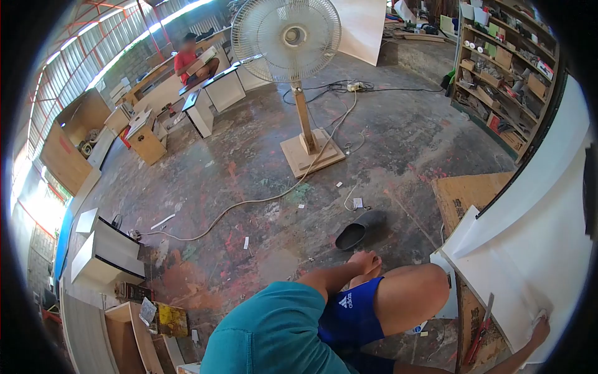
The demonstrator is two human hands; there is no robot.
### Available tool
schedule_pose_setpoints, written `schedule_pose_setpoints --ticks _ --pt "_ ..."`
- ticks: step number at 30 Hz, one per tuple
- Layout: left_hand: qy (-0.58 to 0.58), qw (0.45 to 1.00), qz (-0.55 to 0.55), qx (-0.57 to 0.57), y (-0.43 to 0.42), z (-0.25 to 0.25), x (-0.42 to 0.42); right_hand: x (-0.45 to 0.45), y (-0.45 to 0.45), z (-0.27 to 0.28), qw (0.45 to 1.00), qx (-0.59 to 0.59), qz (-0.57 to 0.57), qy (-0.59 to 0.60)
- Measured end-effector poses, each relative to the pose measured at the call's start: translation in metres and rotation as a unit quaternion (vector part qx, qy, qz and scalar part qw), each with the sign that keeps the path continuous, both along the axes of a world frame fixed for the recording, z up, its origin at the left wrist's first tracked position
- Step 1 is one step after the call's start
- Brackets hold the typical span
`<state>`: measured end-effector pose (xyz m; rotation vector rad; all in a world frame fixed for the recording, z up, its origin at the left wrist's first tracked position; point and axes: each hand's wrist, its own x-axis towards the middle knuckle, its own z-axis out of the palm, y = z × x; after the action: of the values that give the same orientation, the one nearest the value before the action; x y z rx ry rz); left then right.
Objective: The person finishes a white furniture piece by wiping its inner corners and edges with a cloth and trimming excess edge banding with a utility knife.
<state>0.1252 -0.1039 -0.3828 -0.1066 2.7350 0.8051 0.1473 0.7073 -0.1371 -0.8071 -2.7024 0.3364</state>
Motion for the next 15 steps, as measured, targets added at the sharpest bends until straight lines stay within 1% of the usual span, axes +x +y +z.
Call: schedule_pose_setpoints --ticks 4,7,10,12,15 --pt "0.005 1.0 0.001 0.0 0.001 0.0 -0.004 0.001 -0.004 0.0 1.0 0.004 -0.009 0.009" --pt "-0.002 1.0 -0.001 0.003 0.004 0.006 0.0 -0.005 0.025 -0.018 1.0 0.013 -0.023 0.016" --pt "-0.015 1.0 0.01 0.011 0.005 0.02 0.001 -0.002 0.008 -0.007 1.0 0.007 -0.021 0.008" --pt "-0.039 0.999 0.03 0.005 0.01 0.018 0.005 0.0 0.004 -0.006 1.0 0.01 -0.022 0.02" --pt "-0.011 0.999 0.039 0.002 0.009 0.009 0.011 0.0 0.004 -0.006 0.999 0.003 -0.03 0.031"
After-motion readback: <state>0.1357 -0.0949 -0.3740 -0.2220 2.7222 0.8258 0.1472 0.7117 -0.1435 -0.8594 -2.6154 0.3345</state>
